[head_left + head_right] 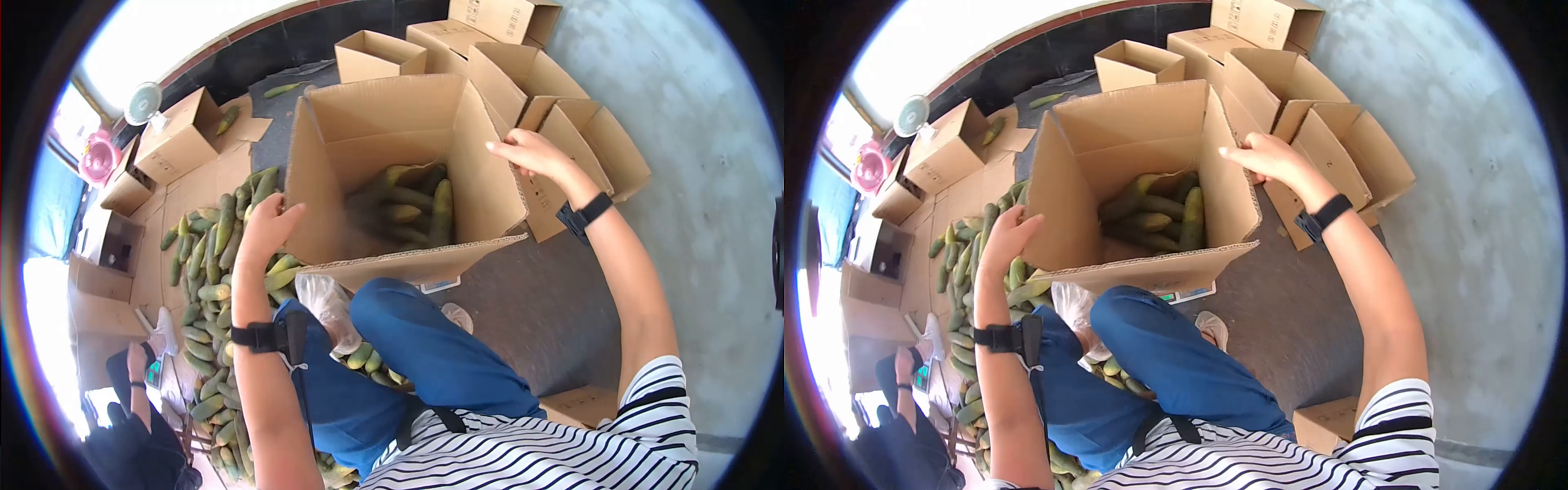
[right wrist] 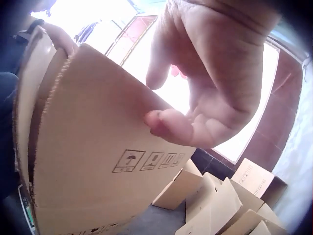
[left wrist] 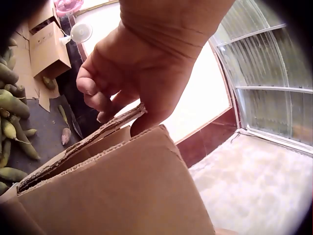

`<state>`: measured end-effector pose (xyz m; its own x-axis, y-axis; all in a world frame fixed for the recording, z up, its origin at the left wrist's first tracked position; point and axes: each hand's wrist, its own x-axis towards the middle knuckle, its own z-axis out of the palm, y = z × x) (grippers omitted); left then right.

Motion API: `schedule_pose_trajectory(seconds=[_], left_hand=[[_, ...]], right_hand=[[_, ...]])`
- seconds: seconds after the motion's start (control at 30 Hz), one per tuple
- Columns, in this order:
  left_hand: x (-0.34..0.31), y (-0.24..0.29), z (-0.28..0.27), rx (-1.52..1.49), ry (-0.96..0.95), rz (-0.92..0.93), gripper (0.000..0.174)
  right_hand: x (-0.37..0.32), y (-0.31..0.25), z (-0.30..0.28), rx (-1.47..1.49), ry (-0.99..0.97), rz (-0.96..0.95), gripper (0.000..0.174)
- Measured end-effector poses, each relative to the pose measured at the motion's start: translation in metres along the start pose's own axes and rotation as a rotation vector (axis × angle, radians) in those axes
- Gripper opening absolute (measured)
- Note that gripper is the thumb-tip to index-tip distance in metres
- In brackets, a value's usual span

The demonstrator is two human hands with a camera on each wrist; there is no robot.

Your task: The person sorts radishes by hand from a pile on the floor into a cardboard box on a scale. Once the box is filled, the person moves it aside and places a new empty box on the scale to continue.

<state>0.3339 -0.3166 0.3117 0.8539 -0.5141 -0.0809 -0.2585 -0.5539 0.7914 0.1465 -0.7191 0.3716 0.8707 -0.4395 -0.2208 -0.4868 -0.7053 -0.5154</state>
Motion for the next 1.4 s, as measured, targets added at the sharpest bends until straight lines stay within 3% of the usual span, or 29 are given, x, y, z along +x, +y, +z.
schedule_pose_trajectory(seconds=[0.17, 0.27, 0.4, 0.47, 0.5, 0.53, 0.57, 0.6, 0.63, 0.67, 0.73, 0.8, 0.87, 0.93, 1.07, 1.2, 1.4], left_hand=[[0.008, 0.005, 0.002, 0.053, 0.054, 0.079, 0.025], [0.004, 0.023, -0.001, 0.070, 0.002, 0.027, 0.024], [0.018, 0.014, -0.001, 0.179, -0.002, 0.054, 0.023], [0.022, 0.011, -0.002, 0.088, -0.072, 0.093, 0.023], [0.032, -0.007, -0.007, 0.109, -0.066, 0.049, 0.025], [0.041, -0.019, -0.008, 0.131, -0.067, 0.003, 0.028], [0.047, -0.031, -0.009, 0.056, -0.082, 0.031, 0.030], [0.051, -0.033, -0.011, -0.020, -0.096, 0.058, 0.032], [0.058, -0.043, -0.014, -0.039, -0.094, 0.074, 0.034], [0.065, -0.052, -0.017, -0.052, -0.092, 0.086, 0.036], [0.073, -0.057, -0.027, 0.007, -0.167, 0.070, 0.038], [0.073, -0.046, -0.030, 0.053, -0.208, 0.078, 0.037], [0.069, -0.035, -0.027, 0.096, -0.224, 0.071, 0.037], [0.063, -0.032, -0.020, 0.008, -0.087, 0.075, 0.035], [0.072, -0.043, -0.020, -0.001, -0.094, 0.072, 0.034], [0.066, -0.032, -0.017, 0.058, -0.129, 0.123, 0.029], [0.014, 0.058, 0.017, 0.054, -0.049, 0.180, 0.020]], right_hand=[[0.023, -0.001, 0.000, -0.104, -0.054, -0.069, 0.044], [0.042, 0.008, 0.001, -0.088, -0.167, 0.036, 0.044], [0.034, 0.004, 0.003, -0.053, -0.140, 0.041, 0.047], [0.043, 0.038, 0.023, 0.057, 0.024, -0.135, 0.034], [0.035, 0.035, 0.025, 0.047, 0.068, -0.343, 0.025], [0.019, 0.022, 0.019, -0.124, 0.094, -0.330, 0.020], [0.006, 0.027, 0.021, 0.155, 0.200, -0.491, 0.023], [0.040, 0.038, 0.041, -0.019, 0.318, -0.438, 0.026], [0.059, 0.046, 0.054, -0.019, 0.395, -0.571, 0.027], [0.059, 0.027, 0.053, -0.180, 0.296, -0.247, 0.027], [0.027, -0.014, 0.038, -0.157, 0.216, 0.082, 0.028], [0.036, -0.018, 0.044, -0.141, 0.179, 0.149, 0.034], [0.042, -0.017, 0.046, -0.152, 0.164, 0.183, 0.033], [0.047, -0.014, 0.047, -0.140, 0.171, 0.189, 0.032], [0.041, -0.009, 0.041, -0.141, 0.125, 0.195, 0.034], [0.025, 0.010, 0.028, -0.112, 0.165, 0.078, 0.033], [-0.009, 0.063, 0.013, -0.050, 0.158, 0.039, 0.040]])
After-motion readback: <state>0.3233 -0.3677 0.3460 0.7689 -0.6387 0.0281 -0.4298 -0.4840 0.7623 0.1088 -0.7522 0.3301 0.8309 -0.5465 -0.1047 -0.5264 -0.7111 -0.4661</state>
